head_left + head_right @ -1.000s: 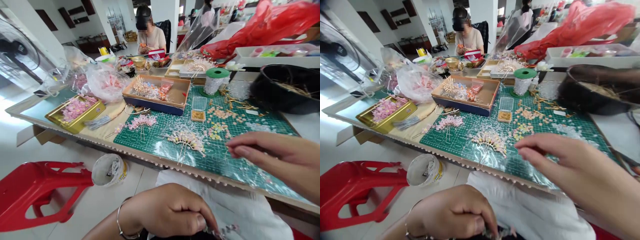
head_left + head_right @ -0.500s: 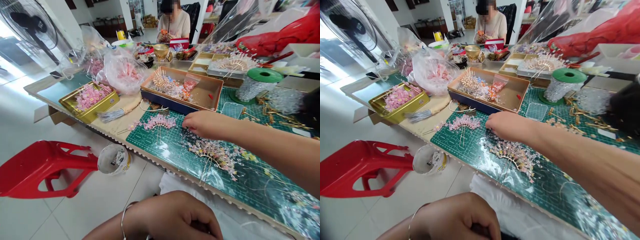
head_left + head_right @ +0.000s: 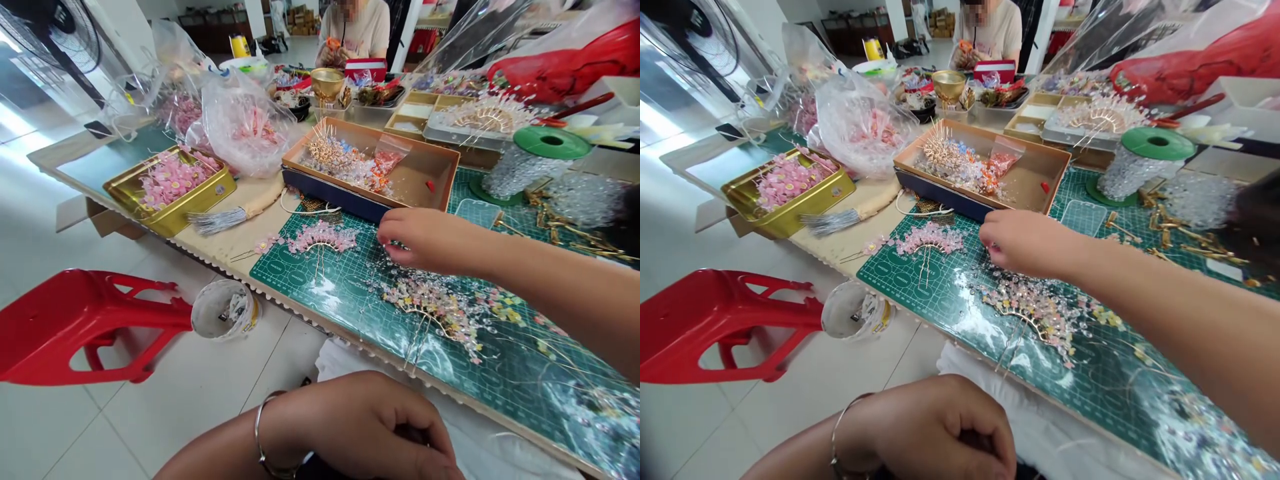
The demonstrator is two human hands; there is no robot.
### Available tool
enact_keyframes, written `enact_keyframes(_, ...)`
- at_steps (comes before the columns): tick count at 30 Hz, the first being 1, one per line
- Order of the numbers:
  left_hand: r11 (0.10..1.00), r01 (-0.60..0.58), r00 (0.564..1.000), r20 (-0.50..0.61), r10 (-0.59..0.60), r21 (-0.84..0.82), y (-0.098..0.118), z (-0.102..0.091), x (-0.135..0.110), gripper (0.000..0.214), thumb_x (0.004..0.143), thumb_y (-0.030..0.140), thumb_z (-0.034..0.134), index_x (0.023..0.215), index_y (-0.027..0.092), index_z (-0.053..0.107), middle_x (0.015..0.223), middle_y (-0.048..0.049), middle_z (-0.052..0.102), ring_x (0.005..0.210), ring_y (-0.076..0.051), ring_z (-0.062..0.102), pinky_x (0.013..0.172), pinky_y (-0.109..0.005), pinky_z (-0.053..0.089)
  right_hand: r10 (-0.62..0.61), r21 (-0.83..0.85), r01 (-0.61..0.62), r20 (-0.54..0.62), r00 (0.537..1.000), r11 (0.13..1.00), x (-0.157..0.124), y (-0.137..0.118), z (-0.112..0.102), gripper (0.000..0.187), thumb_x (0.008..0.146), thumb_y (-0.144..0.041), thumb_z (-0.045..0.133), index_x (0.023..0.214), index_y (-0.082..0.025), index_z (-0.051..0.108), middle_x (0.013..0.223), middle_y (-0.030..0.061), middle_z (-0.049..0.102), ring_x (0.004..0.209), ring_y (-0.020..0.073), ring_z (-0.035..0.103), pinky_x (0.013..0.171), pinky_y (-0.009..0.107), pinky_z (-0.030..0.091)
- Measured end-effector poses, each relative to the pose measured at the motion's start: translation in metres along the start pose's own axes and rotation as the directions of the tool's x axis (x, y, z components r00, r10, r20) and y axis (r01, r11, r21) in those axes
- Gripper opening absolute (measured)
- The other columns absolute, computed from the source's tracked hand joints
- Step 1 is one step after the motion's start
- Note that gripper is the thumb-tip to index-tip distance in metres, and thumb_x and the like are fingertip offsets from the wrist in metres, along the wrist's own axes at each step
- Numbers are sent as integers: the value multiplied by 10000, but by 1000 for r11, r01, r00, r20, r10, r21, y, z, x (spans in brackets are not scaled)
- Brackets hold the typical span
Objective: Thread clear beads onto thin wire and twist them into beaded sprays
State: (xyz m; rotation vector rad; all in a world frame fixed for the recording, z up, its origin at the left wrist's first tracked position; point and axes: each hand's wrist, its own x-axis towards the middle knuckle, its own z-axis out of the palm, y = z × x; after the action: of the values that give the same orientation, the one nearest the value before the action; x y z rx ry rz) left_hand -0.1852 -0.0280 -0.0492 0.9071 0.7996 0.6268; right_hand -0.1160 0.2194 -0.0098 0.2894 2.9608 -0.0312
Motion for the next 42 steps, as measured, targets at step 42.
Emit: enact_keyframes(42, 999, 23, 999, -44, -21, 43, -17, 26, 3, 488, 677, 637, 820, 794, 180, 698, 669, 58, 550, 640, -80, 455, 584, -211, 317, 345, 273, -324, -32, 938, 906, -6, -9, -17, 227, 996, -359, 629, 1132, -186, 681, 1123, 61, 712, 915, 189, 697, 808, 392, 595)
